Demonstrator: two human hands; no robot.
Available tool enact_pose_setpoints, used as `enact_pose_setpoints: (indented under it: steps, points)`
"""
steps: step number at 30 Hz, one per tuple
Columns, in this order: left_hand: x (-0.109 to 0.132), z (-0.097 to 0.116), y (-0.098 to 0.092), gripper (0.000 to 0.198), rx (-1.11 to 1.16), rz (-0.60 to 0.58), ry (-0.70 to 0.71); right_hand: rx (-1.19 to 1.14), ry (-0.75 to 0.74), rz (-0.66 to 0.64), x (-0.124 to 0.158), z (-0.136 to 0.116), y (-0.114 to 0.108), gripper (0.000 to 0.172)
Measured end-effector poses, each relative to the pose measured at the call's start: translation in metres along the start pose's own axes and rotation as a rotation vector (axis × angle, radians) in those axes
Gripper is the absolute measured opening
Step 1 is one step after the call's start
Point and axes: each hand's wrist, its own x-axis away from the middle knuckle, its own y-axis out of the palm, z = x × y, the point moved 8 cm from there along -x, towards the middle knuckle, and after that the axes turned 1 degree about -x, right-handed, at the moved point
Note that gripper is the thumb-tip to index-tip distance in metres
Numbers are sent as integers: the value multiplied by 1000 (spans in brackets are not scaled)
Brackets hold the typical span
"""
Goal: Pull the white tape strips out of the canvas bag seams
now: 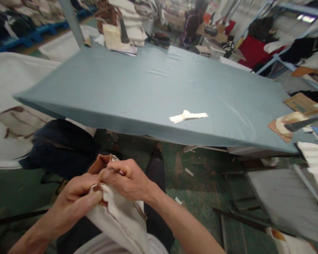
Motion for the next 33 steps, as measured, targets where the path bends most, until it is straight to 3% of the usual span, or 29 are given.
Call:
enact_pose_setpoints:
  steps: [5, 12, 18, 24, 28, 30, 33]
  points:
    - [-4, -1, -10, 36, -58, 17, 33, 61, 29, -30, 4, -20, -13, 60]
    - [2, -11, -17, 32, -136, 71, -7, 156, 1, 18, 4, -30, -25, 24]
    - [-1, -1, -20, 27, -246, 71, 58, 168, -42, -13, 2, -34, -32, 23]
    - [-16, 8, -21, 21, -285, 42, 83, 368, -186, 18, 4, -50, -42, 4]
    - [-23, 4, -22, 19, -266, 52, 41, 416, -253, 54, 6, -53, -41, 8]
    - [-24, -1, -20, 24, -230, 46, -9, 398, -229, 103, 5, -51, -43, 10]
    - [-21, -14, -10, 31, -147, -33, -102, 210, -71, 211, 0, -39, -54, 11]
